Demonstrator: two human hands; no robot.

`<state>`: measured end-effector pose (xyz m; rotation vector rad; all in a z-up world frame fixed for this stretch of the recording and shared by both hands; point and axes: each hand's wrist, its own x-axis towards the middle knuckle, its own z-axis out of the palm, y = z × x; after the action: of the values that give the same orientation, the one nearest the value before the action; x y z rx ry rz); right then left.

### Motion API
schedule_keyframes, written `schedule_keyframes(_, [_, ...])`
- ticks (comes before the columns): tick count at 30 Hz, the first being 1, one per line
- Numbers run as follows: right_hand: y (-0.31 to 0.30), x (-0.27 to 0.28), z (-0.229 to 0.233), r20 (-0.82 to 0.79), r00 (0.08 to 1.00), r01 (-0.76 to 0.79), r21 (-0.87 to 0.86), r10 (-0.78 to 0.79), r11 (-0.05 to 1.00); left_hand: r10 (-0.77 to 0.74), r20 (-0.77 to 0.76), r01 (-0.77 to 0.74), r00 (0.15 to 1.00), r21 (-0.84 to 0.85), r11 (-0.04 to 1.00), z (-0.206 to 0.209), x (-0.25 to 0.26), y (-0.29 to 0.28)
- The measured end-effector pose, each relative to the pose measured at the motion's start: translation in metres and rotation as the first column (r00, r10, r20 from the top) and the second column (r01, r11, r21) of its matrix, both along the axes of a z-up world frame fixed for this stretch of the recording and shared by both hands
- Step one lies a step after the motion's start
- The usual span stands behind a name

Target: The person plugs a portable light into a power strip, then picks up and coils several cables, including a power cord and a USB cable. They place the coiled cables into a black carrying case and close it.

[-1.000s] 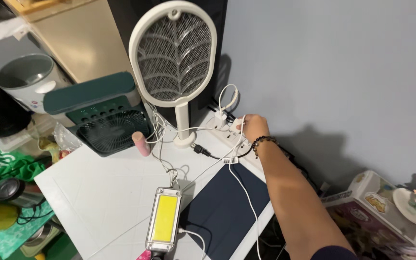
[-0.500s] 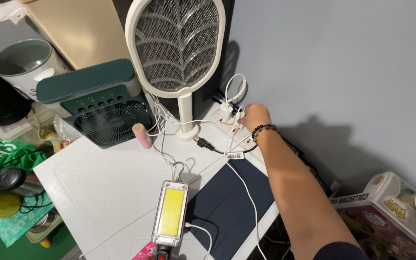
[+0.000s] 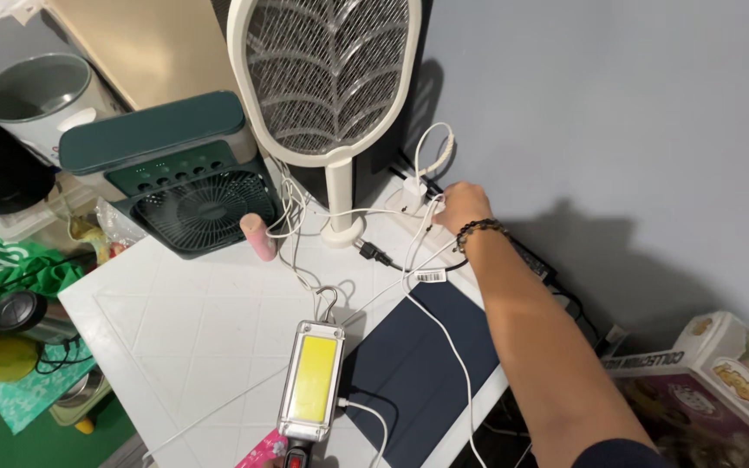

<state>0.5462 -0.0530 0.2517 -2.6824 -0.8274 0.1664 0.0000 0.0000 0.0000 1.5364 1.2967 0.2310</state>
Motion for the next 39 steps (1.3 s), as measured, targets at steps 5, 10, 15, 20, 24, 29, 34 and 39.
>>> schedule_keyframes(5, [0.002, -0.001, -0.002, 0.086, 0.996, -0.03, -0.106, 0.04, 0.994, 0.003, 0.059, -0.004, 0.998, 0.024, 1.0, 0.003, 0.002, -0.014])
schedule_keyframes(10, [-0.014, -0.015, 0.008, -0.016, 0.999, -0.035, 0.006, 0.036, 0.999, -0.001, 0.129, -0.015, 0.992, 0.124, 0.992, 0.063, 0.0, -0.032])
schedule_keyframes(15, [-0.059, -0.065, 0.044, 0.16, 0.986, -0.029, 0.425, -0.043, 0.905, 0.02, -0.197, -0.001, 0.98, 0.095, 0.996, 0.14, 0.013, -0.044])
schedule_keyframes(20, [-0.141, -0.2, 0.074, -0.117, 0.982, 0.185, 0.421, -0.15, 0.888, 0.058, 0.245, -0.045, 0.968, -0.058, 0.997, 0.193, 0.017, -0.056])
schedule_keyframes(24, [-0.207, -0.326, 0.07, -0.326, 0.928, 0.165, 0.795, 0.182, 0.584, 0.191, 0.357, -0.072, 0.914, -0.321, 0.944, 0.235, 0.012, -0.071])
schedule_keyframes(29, [-0.26, -0.411, 0.054, -0.635, 0.749, 0.399, 0.658, 0.187, 0.638, 0.116, 0.317, -0.052, 0.941, -0.204, 0.978, 0.286, 0.004, -0.097])
schedule_keyframes(34, [-0.302, -0.446, 0.069, -0.624, 0.772, 0.397, 0.625, 0.124, 0.672, 0.053, 0.187, -0.029, 0.981, -0.128, 0.991, 0.322, -0.003, -0.125])
schedule_keyframes(39, [-0.329, -0.462, 0.093, -0.588, 0.804, 0.391, 0.635, 0.089, 0.667, -0.046, 0.054, 0.044, 0.997, 0.028, 0.999, 0.342, -0.008, -0.141])
